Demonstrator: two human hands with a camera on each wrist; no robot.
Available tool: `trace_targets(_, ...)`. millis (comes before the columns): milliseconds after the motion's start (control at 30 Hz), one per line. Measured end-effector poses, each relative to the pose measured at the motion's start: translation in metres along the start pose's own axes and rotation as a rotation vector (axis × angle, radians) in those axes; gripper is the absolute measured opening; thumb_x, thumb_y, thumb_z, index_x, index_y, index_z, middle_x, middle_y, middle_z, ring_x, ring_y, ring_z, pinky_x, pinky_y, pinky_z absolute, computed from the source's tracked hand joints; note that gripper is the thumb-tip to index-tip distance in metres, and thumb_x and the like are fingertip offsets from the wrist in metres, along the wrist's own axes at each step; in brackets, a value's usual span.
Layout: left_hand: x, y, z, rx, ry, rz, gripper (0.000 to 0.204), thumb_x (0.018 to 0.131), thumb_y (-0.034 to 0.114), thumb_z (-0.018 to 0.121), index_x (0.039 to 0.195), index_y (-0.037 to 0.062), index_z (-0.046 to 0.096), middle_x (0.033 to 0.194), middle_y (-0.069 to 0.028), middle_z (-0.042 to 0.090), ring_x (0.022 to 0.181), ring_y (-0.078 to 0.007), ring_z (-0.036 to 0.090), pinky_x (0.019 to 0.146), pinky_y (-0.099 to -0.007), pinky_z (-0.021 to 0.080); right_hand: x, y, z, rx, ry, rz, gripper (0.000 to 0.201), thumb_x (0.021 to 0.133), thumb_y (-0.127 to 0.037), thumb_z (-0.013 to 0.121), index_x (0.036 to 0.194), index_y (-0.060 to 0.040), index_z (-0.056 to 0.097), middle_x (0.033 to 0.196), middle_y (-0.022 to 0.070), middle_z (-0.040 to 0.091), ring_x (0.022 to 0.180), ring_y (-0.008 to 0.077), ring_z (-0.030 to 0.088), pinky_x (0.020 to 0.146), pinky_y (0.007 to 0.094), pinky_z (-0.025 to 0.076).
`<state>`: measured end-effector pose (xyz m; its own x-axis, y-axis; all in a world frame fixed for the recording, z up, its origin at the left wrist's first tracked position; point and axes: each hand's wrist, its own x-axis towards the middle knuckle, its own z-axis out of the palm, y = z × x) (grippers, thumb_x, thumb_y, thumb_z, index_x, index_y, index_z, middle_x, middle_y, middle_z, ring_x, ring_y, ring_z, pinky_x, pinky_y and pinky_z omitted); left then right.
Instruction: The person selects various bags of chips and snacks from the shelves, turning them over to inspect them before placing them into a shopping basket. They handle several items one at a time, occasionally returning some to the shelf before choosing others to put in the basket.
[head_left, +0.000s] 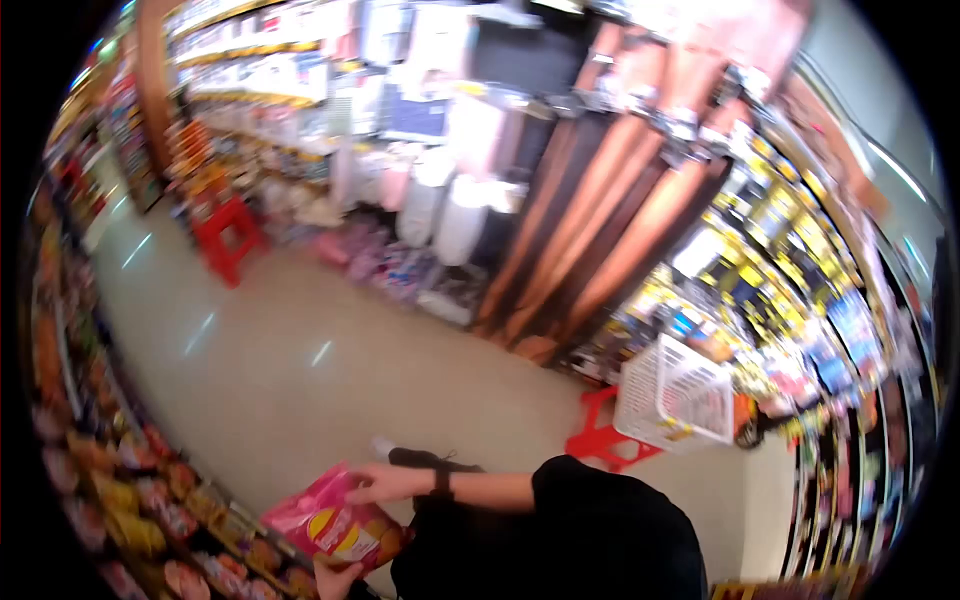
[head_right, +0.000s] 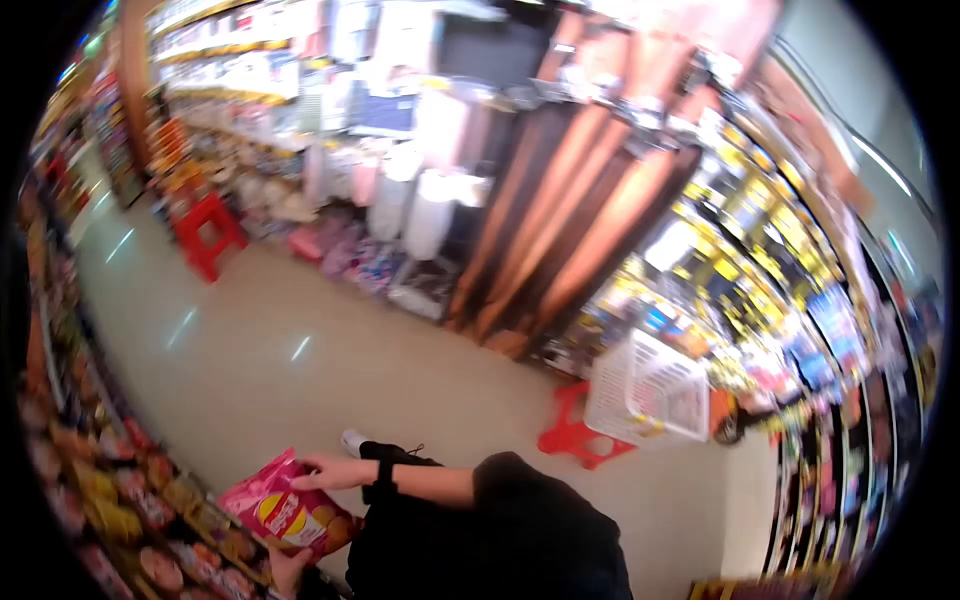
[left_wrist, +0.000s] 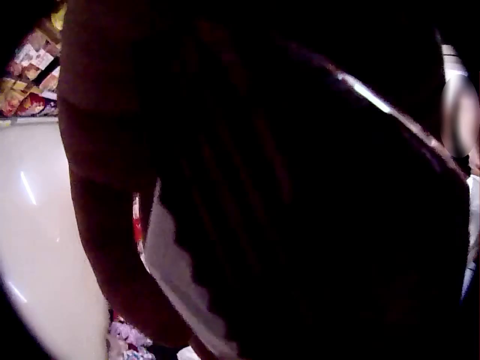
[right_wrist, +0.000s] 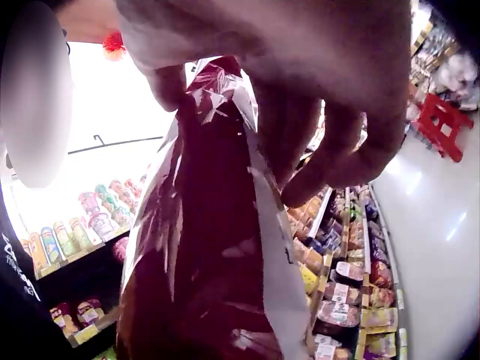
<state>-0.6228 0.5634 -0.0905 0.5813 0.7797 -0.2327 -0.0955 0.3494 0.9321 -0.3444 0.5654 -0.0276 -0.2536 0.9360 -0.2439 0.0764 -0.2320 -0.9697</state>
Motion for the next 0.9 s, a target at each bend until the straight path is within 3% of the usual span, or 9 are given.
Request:
trace_targets(33, 0.005, 0.011, 0.007, 0.018, 0.083, 0.055, 0.048, 0.061, 0.000, 0.077, 0.101, 0.0018, 0.050, 0.089, -0.0094, 0.060, 0.076, -0.0180, 0.060, 0.068, -0.0310, 0.049, 0.005, -0.022, -0.002, -0.004, 0.008, -0.016, 0.057, 0.084, -0.042, 0.056, 0.121, 0.0006, 0.047, 0.111, 0.0117, 0.057, 0.100, 0.0190, 0.051, 0.088, 0.0302, 0.040)
trace_targets(133, 0.013, 0.031, 0.002, -0.110, 0.167, -0.108, 0.041, 0.064, 0.001, 0.075, 0.100, -0.0004, 0.055, 0.096, -0.0084, 0.061, 0.086, -0.0159, 0.058, 0.076, -0.0306, 0.048, 0.064, -0.008, -0.004, 0.212, -0.119, -0.090, 0.042, 0.087, -0.031, 0.056, 0.115, 0.0003, 0.052, 0.106, 0.0060, 0.059, 0.098, 0.0135, 0.051, 0.088, 0.0285, 0.040)
trace_targets(233, 0.028, 0.048, -0.001, -0.128, 0.211, 0.068, 0.056, 0.068, 0.004, 0.074, 0.117, -0.0010, 0.047, 0.102, -0.0082, 0.060, 0.093, -0.0173, 0.057, 0.080, -0.0322, 0.049, 0.116, -0.030, 0.000, 0.318, -0.221, 0.089, 0.044, 0.087, -0.026, 0.056, 0.122, -0.0014, 0.047, 0.117, 0.0086, 0.053, 0.104, 0.0158, 0.050, 0.090, 0.0304, 0.041)
trace_targets(267, 0.031, 0.084, 0.001, -0.007, 0.248, -0.036, 0.060, 0.069, 0.006, 0.074, 0.121, 0.0007, 0.043, 0.103, -0.0081, 0.058, 0.092, -0.0156, 0.056, 0.076, -0.0313, 0.050, 0.132, -0.049, 0.007, 0.329, -0.209, 0.118, 0.039, 0.087, -0.022, 0.055, 0.119, -0.0009, 0.049, 0.112, 0.0081, 0.056, 0.101, 0.0152, 0.051, 0.088, 0.0301, 0.042)
trace_targets(400, 0.028, 0.117, -0.003, 0.015, 0.576, 0.038, 0.071, 0.071, 0.013, 0.074, 0.129, 0.0040, 0.036, 0.104, -0.0070, 0.059, 0.082, -0.0122, 0.058, 0.067, -0.0270, 0.052, 0.216, -0.024, 0.015, 0.300, -0.419, -0.020, 0.029, 0.090, -0.017, 0.050, 0.111, 0.0015, 0.053, 0.106, 0.0049, 0.058, 0.097, 0.0116, 0.052, 0.086, 0.0272, 0.040)
trace_targets(633, 0.034, 0.163, -0.003, -0.106, 0.860, -0.029, 0.073, 0.072, 0.018, 0.074, 0.132, 0.0046, 0.034, 0.106, -0.0067, 0.058, 0.085, -0.0121, 0.057, 0.067, -0.0252, 0.051, 0.284, -0.058, 0.051, 0.380, -0.643, 0.015, 0.025, 0.090, -0.020, 0.052, 0.103, 0.0009, 0.056, 0.100, 0.0040, 0.060, 0.091, 0.0104, 0.053, 0.083, 0.0256, 0.040)
trace_targets(667, 0.038, 0.157, -0.006, -0.052, 0.893, 0.068, 0.073, 0.072, 0.017, 0.073, 0.131, 0.0026, 0.033, 0.106, -0.0073, 0.057, 0.088, -0.0115, 0.056, 0.064, -0.0242, 0.051, 0.290, -0.058, 0.055, 0.373, -0.677, 0.029, 0.025, 0.090, -0.020, 0.052, 0.103, 0.0009, 0.056, 0.100, 0.0040, 0.060, 0.091, 0.0104, 0.053, 0.083, 0.0256, 0.040)
trace_targets(800, 0.027, 0.158, 0.000, 0.038, 1.058, 0.016, 0.078, 0.070, 0.025, 0.074, 0.132, 0.0023, 0.033, 0.117, -0.0124, 0.054, 0.102, -0.0171, 0.052, 0.089, -0.0299, 0.042, 0.306, -0.054, 0.070, 0.357, -0.772, 0.075, 0.022, 0.090, -0.018, 0.052, 0.099, 0.0007, 0.058, 0.096, 0.0029, 0.060, 0.087, 0.0091, 0.053, 0.080, 0.0247, 0.040)
trace_targets(900, 0.017, 0.158, 0.007, 0.074, 1.156, -0.012, 0.078, 0.070, 0.024, 0.074, 0.132, 0.0012, 0.032, 0.117, -0.0123, 0.054, 0.102, -0.0168, 0.052, 0.088, -0.0300, 0.043, 0.313, -0.054, 0.088, 0.367, -0.879, 0.078, 0.019, 0.091, -0.017, 0.051, 0.096, 0.0001, 0.058, 0.094, 0.0020, 0.060, 0.085, 0.0085, 0.053, 0.079, 0.0244, 0.041)
